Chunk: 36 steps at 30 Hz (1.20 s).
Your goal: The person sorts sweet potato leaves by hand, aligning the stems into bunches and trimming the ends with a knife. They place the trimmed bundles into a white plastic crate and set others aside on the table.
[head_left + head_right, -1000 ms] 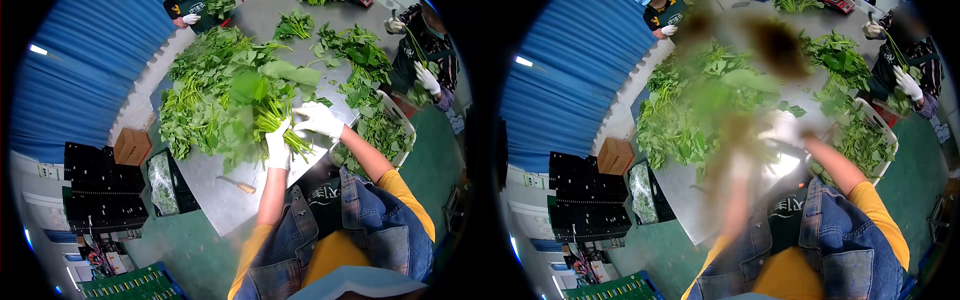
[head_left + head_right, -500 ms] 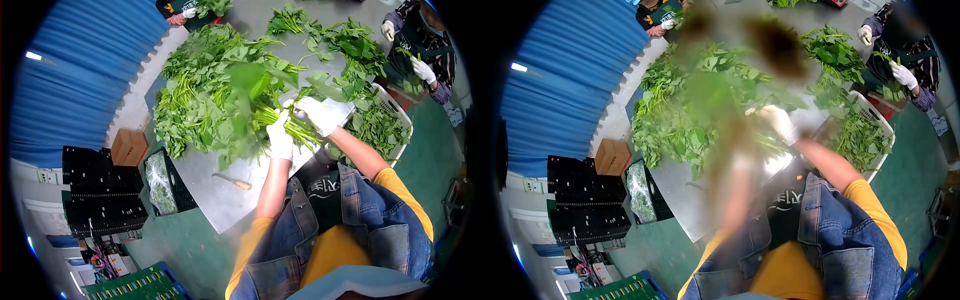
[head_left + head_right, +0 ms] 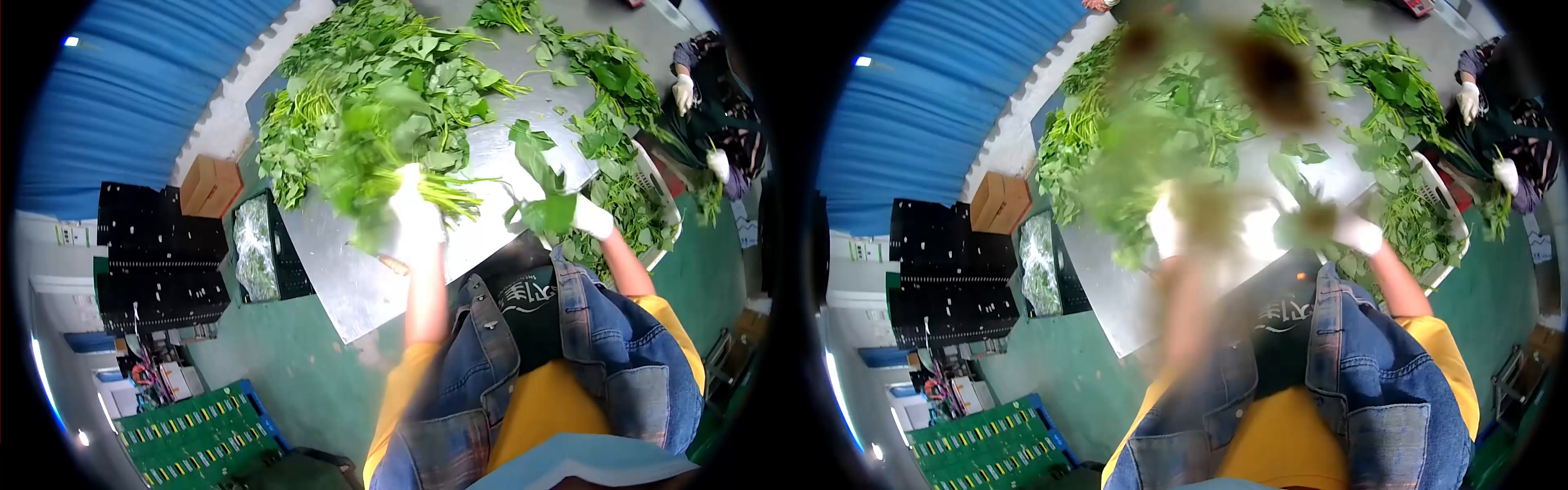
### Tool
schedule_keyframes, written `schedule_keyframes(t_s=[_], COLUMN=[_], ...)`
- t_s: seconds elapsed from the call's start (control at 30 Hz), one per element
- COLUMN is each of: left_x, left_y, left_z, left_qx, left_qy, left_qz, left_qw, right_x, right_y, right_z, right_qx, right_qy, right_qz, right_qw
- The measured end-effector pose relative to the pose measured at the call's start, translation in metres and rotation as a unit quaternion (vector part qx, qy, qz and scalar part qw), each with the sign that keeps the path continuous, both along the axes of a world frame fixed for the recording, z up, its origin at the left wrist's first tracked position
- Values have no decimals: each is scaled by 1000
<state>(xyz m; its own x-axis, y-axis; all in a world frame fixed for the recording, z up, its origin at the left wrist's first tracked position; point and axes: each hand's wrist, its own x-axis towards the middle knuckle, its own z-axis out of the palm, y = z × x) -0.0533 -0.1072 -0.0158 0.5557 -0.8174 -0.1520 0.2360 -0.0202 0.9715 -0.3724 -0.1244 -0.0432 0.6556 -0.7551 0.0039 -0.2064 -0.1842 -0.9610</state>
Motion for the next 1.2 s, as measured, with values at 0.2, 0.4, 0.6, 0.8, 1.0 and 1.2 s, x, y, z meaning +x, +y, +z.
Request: schedule_keyframes(t_s=[0.2, 0.4, 0.6, 0.8, 1.0, 1.2], left_x=[67, 67, 88, 99, 93, 136], left_y=[74, 90, 95, 101, 92, 111], left_z=[61, 50, 46, 32, 33, 61], left_qx=[-43, -11, -170, -163, -168, -195], left_qy=[-270, -280, 224, 257, 286, 230], left_qz=[60, 33, 14, 75, 106, 279], left_qw=[960, 959, 960, 950, 937, 912], right_x=[-162, 51, 197, 198, 159, 14], right_y=[-18, -38, -26, 17, 11, -16], right_z=[-94, 15, 17, 31, 55, 15], right_qx=[-223, 52, 350, 321, 51, -272], right_qy=[730, 21, -204, -51, -21, 381], right_qz=[-139, -6, 337, 233, 146, 46], right_qw=[631, 998, 850, 917, 988, 883])
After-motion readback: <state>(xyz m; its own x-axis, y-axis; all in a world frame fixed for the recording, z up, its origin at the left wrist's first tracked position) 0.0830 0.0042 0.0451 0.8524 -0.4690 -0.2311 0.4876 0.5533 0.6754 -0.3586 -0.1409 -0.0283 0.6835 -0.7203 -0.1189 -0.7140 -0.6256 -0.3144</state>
